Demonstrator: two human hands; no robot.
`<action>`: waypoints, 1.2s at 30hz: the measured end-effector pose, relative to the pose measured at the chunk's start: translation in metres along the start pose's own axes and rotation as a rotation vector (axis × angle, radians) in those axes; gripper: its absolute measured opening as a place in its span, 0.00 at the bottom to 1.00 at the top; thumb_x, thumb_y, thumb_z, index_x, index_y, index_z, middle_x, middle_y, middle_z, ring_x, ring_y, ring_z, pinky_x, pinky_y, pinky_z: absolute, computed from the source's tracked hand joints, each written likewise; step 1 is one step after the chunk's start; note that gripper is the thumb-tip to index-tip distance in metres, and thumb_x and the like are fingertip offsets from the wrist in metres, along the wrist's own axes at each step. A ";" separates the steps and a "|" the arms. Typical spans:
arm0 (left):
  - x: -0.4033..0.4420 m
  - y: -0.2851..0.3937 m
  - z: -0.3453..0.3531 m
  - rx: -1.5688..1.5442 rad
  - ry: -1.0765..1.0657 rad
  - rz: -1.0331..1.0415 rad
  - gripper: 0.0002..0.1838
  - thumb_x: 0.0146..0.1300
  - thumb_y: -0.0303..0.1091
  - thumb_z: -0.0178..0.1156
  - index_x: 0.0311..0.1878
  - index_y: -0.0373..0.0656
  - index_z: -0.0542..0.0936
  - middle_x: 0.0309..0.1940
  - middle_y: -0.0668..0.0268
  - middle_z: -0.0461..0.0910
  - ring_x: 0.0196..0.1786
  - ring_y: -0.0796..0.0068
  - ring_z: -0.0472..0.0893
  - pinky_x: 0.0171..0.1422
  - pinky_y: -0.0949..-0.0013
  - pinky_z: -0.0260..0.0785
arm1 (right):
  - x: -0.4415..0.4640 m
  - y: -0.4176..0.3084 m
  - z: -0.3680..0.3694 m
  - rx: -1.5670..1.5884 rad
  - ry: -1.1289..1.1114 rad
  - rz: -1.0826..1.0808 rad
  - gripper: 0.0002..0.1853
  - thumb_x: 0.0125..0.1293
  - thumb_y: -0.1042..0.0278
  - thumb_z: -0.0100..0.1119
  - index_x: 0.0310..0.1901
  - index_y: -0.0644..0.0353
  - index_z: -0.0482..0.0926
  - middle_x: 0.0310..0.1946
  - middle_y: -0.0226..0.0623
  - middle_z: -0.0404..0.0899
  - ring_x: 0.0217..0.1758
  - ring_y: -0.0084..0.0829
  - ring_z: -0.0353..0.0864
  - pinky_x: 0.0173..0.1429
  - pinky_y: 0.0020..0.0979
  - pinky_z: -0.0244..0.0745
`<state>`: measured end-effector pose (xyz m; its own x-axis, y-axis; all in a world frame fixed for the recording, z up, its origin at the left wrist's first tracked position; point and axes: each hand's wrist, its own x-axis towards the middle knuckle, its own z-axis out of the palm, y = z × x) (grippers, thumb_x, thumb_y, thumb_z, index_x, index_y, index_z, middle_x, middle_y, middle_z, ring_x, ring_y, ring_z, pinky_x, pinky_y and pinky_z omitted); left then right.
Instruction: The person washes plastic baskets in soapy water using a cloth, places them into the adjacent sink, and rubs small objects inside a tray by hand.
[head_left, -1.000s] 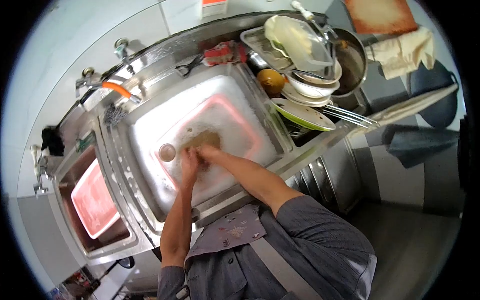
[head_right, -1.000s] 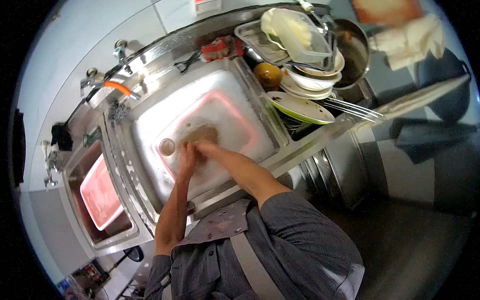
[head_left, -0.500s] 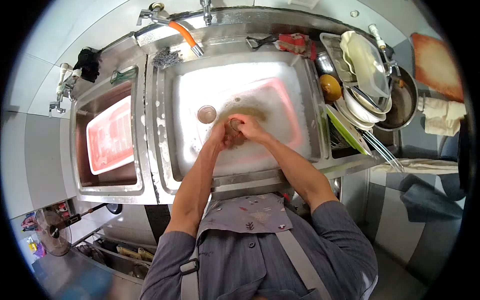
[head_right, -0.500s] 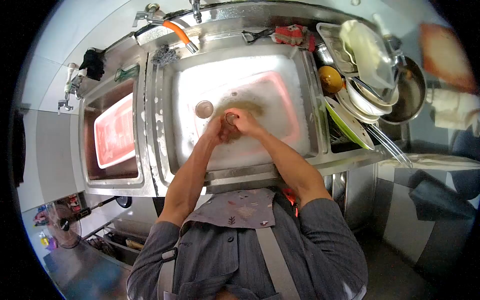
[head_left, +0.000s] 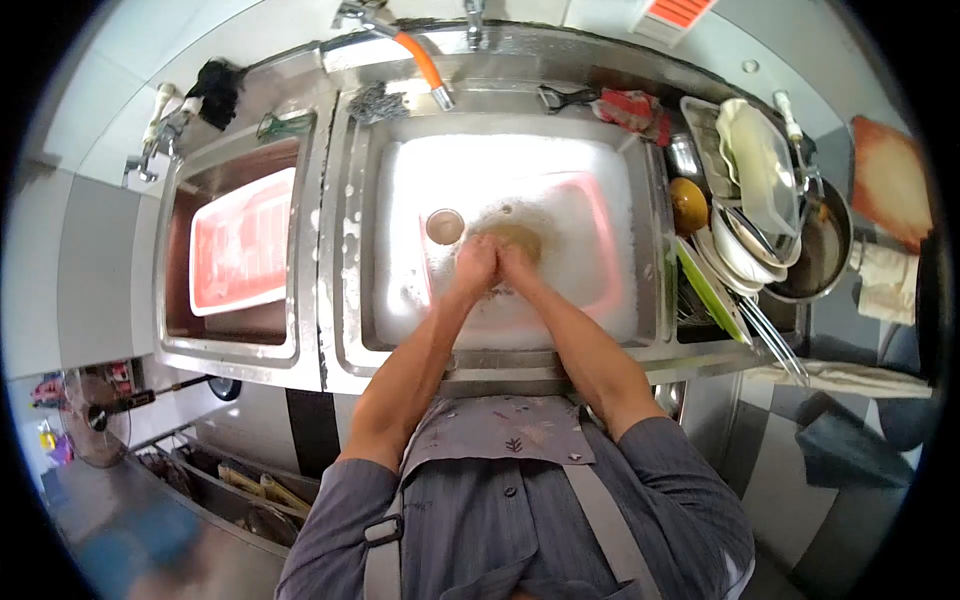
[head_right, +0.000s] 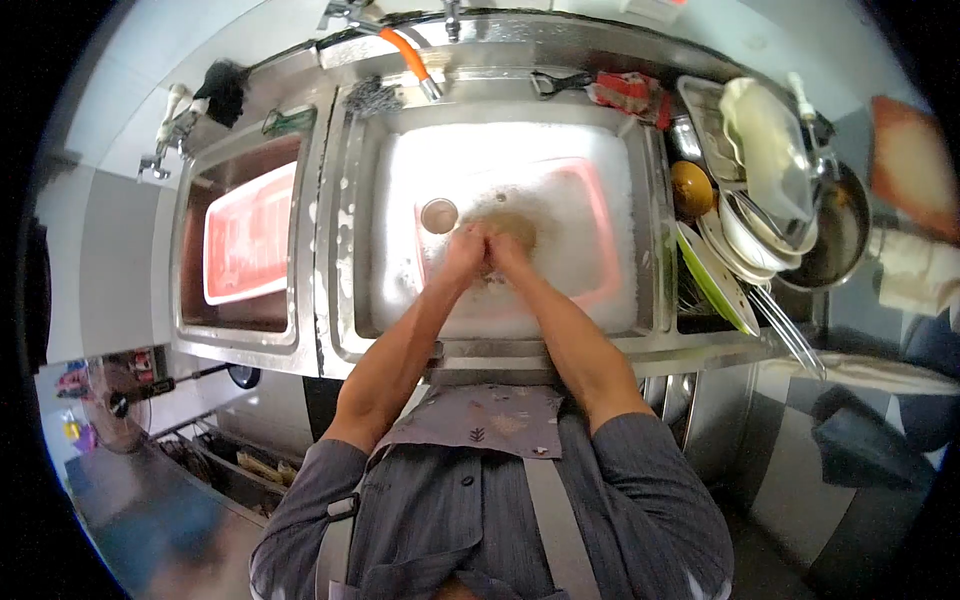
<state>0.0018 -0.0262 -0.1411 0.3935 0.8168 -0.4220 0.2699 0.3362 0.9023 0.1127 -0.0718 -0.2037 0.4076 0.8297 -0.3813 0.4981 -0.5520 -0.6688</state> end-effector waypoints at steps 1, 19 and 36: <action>-0.006 0.008 0.003 0.054 -0.003 0.010 0.20 0.67 0.39 0.48 0.40 0.28 0.79 0.34 0.45 0.81 0.41 0.52 0.82 0.49 0.54 0.72 | -0.003 0.003 -0.004 -0.007 -0.012 -0.012 0.16 0.70 0.60 0.57 0.39 0.67 0.84 0.36 0.52 0.85 0.38 0.36 0.84 0.42 0.41 0.76; -0.014 0.051 -0.014 -0.843 -0.051 -0.594 0.25 0.77 0.50 0.46 0.60 0.37 0.73 0.55 0.54 0.77 0.53 0.58 0.78 0.59 0.50 0.73 | -0.065 -0.085 -0.039 0.455 0.145 -0.098 0.22 0.65 0.64 0.63 0.59 0.63 0.75 0.55 0.43 0.75 0.58 0.37 0.75 0.63 0.38 0.71; -0.043 0.054 -0.032 1.257 0.080 0.313 0.25 0.60 0.27 0.60 0.61 0.29 0.71 0.53 0.41 0.77 0.55 0.46 0.81 0.50 0.57 0.79 | -0.023 -0.011 -0.079 -0.409 0.155 -0.237 0.19 0.56 0.74 0.60 0.52 0.58 0.78 0.56 0.58 0.72 0.55 0.61 0.75 0.52 0.53 0.75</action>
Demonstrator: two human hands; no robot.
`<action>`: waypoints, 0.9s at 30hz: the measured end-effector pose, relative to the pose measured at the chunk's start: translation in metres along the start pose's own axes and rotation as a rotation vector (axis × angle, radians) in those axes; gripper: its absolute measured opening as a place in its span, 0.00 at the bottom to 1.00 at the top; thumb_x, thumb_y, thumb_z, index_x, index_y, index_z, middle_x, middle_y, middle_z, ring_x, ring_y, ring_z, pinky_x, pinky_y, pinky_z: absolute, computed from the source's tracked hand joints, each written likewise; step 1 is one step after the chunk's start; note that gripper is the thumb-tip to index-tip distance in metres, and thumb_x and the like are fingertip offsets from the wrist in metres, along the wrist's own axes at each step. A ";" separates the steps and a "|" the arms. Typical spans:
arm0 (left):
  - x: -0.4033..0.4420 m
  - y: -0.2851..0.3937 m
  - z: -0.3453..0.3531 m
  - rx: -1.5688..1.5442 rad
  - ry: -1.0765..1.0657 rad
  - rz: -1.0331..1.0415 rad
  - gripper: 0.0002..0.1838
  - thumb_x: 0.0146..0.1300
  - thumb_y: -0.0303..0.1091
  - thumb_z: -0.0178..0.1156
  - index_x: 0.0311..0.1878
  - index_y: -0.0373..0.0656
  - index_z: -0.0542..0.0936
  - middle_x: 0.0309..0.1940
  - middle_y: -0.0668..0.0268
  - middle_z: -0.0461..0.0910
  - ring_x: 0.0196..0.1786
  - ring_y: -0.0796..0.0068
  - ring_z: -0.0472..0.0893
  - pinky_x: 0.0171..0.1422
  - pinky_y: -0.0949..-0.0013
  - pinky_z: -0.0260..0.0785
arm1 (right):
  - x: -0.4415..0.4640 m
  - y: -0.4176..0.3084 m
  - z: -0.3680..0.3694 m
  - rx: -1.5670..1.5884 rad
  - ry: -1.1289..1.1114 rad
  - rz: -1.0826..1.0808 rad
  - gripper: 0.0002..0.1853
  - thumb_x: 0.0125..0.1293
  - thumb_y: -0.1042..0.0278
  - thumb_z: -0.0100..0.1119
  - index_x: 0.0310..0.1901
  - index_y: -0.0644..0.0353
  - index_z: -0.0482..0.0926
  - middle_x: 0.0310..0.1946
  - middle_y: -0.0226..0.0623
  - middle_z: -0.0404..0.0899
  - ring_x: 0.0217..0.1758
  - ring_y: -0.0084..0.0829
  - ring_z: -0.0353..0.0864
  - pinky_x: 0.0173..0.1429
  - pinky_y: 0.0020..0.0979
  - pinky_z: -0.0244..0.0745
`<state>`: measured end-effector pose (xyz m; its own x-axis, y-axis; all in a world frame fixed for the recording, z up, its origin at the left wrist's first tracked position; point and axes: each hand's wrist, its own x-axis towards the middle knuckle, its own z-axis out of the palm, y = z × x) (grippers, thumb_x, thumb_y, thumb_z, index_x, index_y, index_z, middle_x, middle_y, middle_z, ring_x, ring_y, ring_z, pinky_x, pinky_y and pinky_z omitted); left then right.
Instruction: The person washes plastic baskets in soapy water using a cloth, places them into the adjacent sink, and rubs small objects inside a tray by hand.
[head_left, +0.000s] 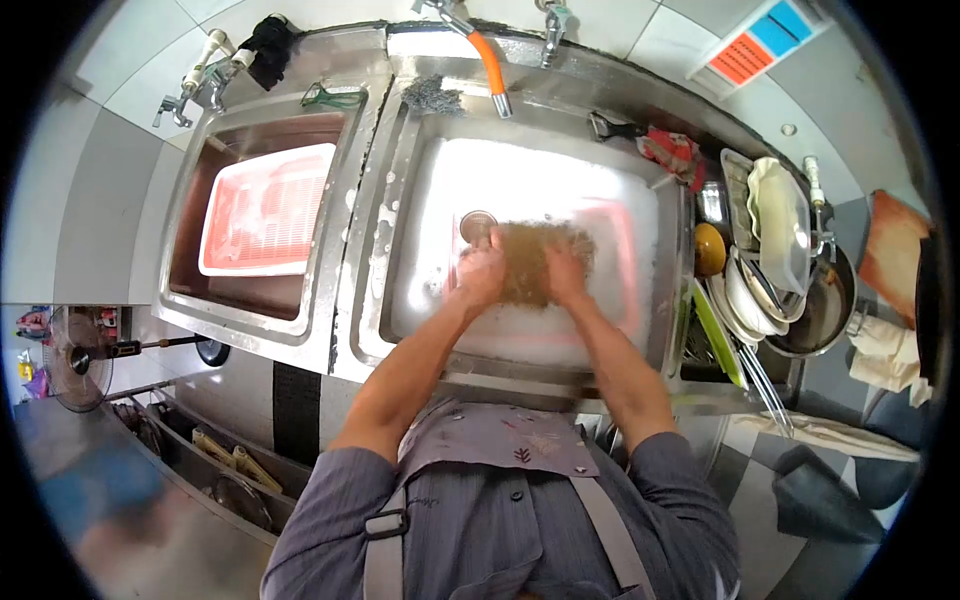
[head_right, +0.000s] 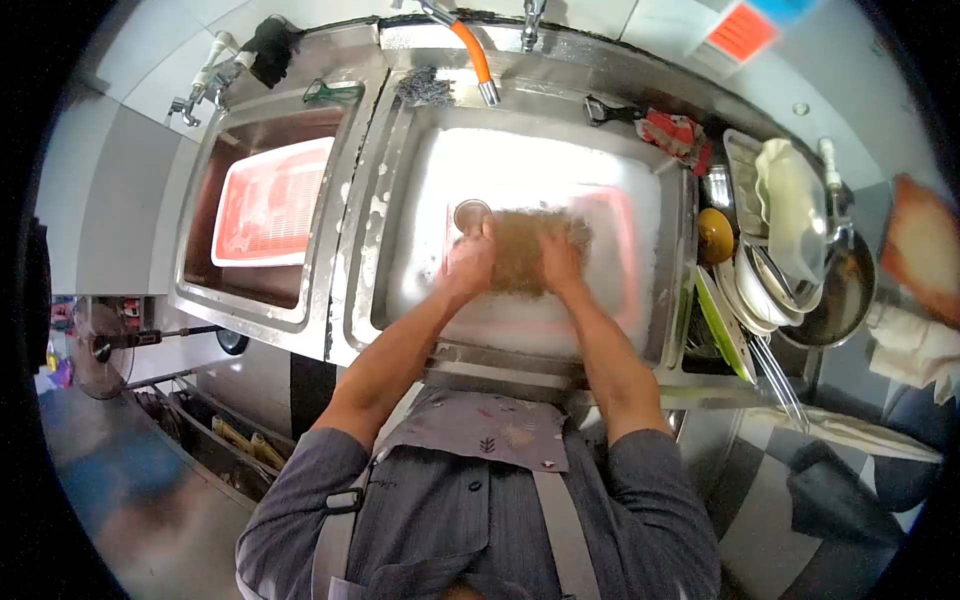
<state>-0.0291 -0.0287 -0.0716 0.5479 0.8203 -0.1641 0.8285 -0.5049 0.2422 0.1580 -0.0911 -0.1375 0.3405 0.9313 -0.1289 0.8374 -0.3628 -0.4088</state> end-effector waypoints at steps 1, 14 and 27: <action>0.010 -0.015 0.042 0.035 0.131 0.083 0.20 0.61 0.28 0.58 0.56 0.30 0.74 0.48 0.41 0.80 0.51 0.46 0.83 0.44 0.53 0.80 | 0.000 0.014 0.009 -0.074 -0.201 -0.130 0.17 0.56 0.73 0.60 0.49 0.60 0.79 0.53 0.58 0.75 0.54 0.60 0.77 0.51 0.53 0.75; 0.038 -0.009 0.037 -0.796 0.088 -0.029 0.12 0.73 0.38 0.57 0.45 0.37 0.81 0.28 0.61 0.81 0.29 0.66 0.80 0.40 0.62 0.74 | 0.007 -0.014 0.022 1.002 -0.202 0.426 0.34 0.71 0.49 0.58 0.73 0.57 0.65 0.63 0.46 0.76 0.61 0.41 0.78 0.55 0.45 0.77; 0.052 -0.026 0.049 -1.725 -0.453 -0.521 0.16 0.74 0.46 0.55 0.41 0.43 0.81 0.30 0.68 0.79 0.30 0.75 0.78 0.34 0.66 0.75 | 0.000 -0.049 -0.005 0.231 -0.161 -0.275 0.37 0.60 0.64 0.69 0.70 0.62 0.66 0.61 0.44 0.77 0.60 0.39 0.79 0.61 0.36 0.75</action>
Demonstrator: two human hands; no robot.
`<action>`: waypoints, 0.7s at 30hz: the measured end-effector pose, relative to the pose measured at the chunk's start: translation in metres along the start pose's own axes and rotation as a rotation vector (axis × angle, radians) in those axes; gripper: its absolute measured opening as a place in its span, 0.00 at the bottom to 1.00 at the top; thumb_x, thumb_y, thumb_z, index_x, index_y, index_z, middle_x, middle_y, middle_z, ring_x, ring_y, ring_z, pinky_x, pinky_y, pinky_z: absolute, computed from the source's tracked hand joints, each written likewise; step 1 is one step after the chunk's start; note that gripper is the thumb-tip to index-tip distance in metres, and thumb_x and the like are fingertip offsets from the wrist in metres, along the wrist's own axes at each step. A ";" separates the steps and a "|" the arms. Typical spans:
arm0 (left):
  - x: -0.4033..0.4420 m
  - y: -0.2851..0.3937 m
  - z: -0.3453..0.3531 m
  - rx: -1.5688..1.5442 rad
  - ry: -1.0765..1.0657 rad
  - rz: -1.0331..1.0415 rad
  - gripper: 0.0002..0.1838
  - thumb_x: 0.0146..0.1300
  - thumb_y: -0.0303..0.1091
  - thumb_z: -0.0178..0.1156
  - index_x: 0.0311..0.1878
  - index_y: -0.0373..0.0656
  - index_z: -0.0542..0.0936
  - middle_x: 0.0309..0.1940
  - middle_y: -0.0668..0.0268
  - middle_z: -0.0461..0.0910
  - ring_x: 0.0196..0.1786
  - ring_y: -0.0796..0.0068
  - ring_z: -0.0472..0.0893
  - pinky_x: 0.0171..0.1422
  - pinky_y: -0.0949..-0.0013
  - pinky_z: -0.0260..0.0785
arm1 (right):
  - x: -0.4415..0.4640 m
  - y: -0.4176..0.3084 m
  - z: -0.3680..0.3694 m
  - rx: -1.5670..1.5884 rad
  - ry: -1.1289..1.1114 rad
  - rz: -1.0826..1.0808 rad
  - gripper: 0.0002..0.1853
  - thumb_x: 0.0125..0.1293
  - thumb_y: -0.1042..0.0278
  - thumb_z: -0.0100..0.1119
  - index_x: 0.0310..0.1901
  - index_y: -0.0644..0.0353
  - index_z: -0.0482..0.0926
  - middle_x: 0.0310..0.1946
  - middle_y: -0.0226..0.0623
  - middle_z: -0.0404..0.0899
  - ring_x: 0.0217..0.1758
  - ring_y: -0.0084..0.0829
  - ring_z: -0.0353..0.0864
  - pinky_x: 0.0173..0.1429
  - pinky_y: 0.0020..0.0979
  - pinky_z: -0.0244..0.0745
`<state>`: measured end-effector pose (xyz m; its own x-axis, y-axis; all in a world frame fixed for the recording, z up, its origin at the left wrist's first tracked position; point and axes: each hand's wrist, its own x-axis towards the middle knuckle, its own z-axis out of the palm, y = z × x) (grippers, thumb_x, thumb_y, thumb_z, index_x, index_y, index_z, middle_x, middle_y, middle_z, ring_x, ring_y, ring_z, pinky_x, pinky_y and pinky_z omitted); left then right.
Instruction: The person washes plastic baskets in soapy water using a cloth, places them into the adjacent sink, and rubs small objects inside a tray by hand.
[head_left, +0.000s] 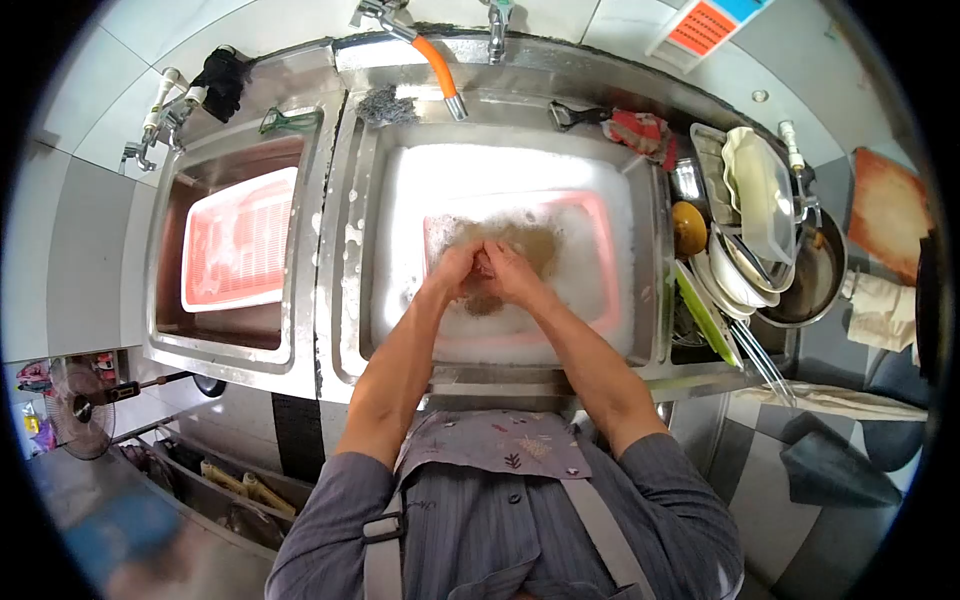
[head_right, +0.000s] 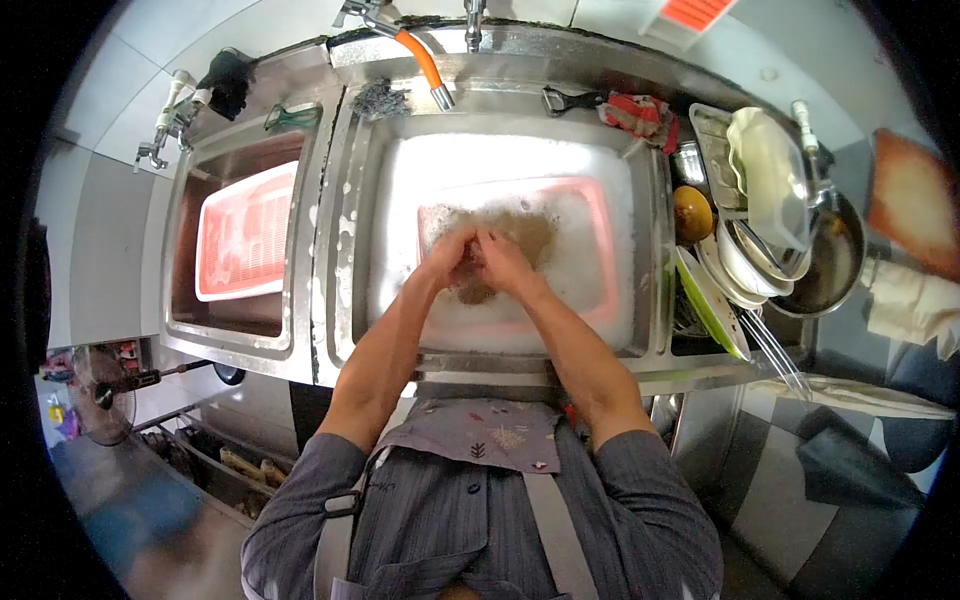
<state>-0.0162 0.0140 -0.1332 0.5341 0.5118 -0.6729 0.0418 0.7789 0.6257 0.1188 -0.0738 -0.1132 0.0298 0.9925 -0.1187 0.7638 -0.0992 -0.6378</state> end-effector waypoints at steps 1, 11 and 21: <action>0.000 -0.001 -0.002 0.070 -0.086 -0.042 0.15 0.75 0.46 0.54 0.42 0.44 0.82 0.32 0.68 0.80 0.31 0.76 0.77 0.34 0.67 0.74 | -0.001 0.003 0.000 0.136 -0.001 -0.009 0.33 0.59 0.64 0.70 0.65 0.63 0.70 0.54 0.42 0.80 0.54 0.39 0.81 0.57 0.35 0.77; -0.036 0.018 0.034 0.071 -0.091 0.251 0.19 0.78 0.44 0.46 0.41 0.42 0.82 0.29 0.68 0.80 0.28 0.75 0.77 0.31 0.69 0.69 | 0.007 0.018 -0.024 1.263 -0.339 0.714 0.30 0.69 0.38 0.54 0.42 0.64 0.80 0.26 0.35 0.78 0.27 0.32 0.78 0.29 0.35 0.72; -0.004 -0.011 0.022 0.349 0.252 0.146 0.20 0.70 0.41 0.51 0.33 0.34 0.82 0.25 0.57 0.79 0.28 0.67 0.78 0.34 0.61 0.69 | -0.006 0.009 0.024 -0.216 0.023 0.079 0.36 0.59 0.61 0.67 0.67 0.59 0.61 0.36 0.51 0.80 0.39 0.58 0.79 0.47 0.50 0.77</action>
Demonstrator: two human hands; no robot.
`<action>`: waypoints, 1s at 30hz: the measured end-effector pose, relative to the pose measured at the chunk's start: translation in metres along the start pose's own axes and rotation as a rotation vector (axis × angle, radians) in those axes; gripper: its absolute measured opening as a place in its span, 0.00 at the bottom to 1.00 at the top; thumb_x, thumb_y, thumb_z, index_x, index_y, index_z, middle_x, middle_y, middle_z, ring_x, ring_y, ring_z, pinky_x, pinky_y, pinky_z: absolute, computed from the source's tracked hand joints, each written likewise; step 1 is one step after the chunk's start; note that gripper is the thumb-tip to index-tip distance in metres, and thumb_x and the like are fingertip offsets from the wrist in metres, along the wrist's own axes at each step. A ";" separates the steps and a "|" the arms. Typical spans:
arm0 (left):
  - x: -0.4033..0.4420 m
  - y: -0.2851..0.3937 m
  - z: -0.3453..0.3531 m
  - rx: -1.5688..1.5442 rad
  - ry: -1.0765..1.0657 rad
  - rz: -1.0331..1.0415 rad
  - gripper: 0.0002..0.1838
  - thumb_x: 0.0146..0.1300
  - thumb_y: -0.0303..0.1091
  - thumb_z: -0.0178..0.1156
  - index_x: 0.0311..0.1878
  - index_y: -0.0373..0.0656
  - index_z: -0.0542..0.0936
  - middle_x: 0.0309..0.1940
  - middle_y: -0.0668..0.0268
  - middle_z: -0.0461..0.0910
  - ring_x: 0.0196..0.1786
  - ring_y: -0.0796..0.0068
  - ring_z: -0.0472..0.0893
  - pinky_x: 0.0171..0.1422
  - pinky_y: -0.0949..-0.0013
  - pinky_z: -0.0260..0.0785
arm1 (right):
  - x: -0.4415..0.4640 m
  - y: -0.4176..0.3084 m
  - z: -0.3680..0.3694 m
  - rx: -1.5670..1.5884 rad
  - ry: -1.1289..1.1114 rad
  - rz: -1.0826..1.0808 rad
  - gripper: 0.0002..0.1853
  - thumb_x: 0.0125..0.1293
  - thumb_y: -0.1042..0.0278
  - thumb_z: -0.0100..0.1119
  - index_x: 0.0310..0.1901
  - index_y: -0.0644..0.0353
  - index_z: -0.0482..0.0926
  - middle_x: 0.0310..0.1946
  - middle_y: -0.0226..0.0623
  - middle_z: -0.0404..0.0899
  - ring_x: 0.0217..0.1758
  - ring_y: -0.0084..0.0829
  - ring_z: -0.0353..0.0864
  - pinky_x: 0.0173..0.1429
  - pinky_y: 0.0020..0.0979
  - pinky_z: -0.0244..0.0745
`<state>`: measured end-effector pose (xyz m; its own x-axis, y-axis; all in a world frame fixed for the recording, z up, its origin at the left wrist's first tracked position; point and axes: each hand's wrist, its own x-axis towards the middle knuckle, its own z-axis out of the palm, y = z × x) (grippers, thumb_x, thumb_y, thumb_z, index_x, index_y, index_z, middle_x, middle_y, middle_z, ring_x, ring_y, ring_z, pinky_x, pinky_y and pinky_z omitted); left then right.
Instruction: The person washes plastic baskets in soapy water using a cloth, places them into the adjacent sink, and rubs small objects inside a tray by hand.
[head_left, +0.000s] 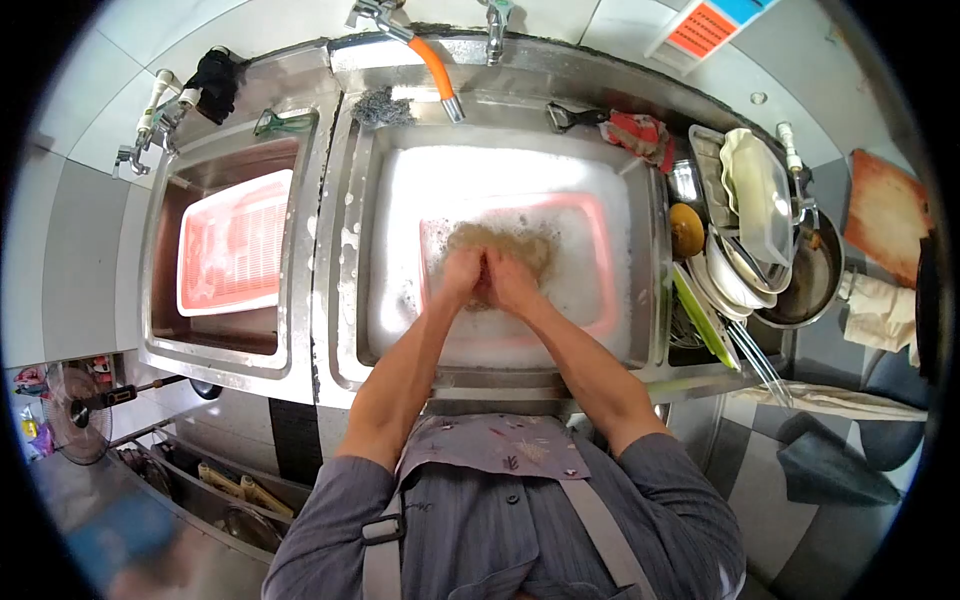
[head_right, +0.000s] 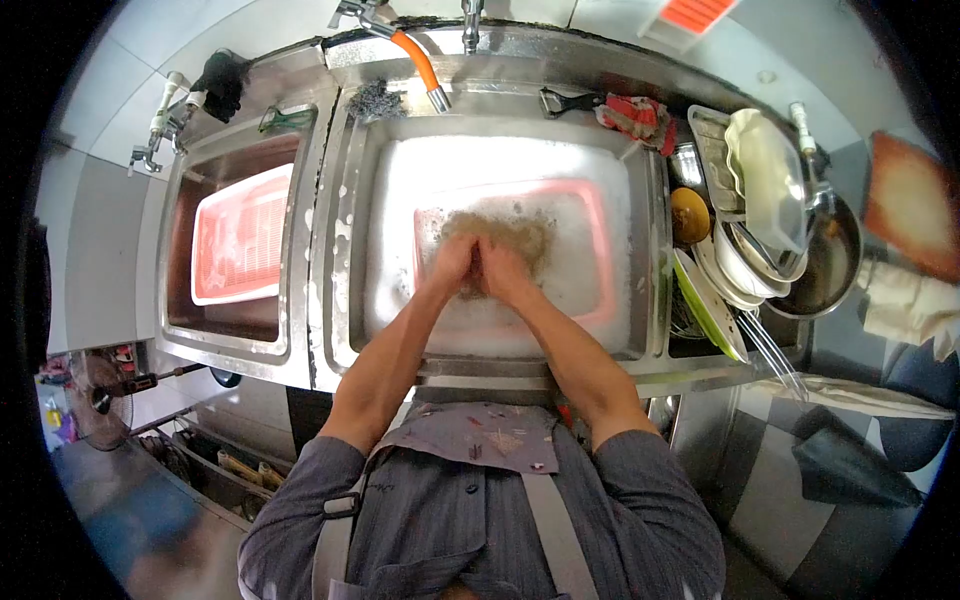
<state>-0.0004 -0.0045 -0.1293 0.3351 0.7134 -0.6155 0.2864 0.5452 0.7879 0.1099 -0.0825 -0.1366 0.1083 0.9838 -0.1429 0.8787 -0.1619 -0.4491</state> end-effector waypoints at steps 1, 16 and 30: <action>-0.006 0.000 0.001 0.182 -0.047 0.129 0.19 0.69 0.42 0.52 0.34 0.34 0.83 0.25 0.57 0.79 0.29 0.68 0.78 0.35 0.62 0.69 | 0.004 0.005 0.001 0.003 0.000 0.002 0.36 0.59 0.61 0.67 0.67 0.59 0.61 0.36 0.51 0.80 0.39 0.58 0.79 0.47 0.50 0.77; -0.034 0.041 0.015 -0.717 0.047 -0.249 0.29 0.77 0.57 0.42 0.54 0.39 0.79 0.45 0.57 0.80 0.49 0.62 0.79 0.46 0.56 0.76 | 0.017 -0.017 -0.012 1.040 -0.070 0.489 0.34 0.68 0.37 0.56 0.59 0.63 0.73 0.37 0.40 0.82 0.38 0.40 0.81 0.44 0.39 0.76; -0.032 0.013 0.021 -0.591 -0.176 -0.039 0.25 0.77 0.44 0.51 0.68 0.39 0.65 0.60 0.54 0.72 0.55 0.63 0.77 0.50 0.54 0.76 | 0.017 0.043 -0.039 1.136 -0.045 0.474 0.23 0.73 0.50 0.49 0.42 0.64 0.84 0.38 0.37 0.83 0.43 0.33 0.79 0.49 0.36 0.73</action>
<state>0.0112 -0.0290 -0.0995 0.4921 0.6321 -0.5986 -0.2276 0.7571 0.6124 0.1678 -0.0702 -0.1241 0.2705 0.8099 -0.5205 -0.1484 -0.4991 -0.8537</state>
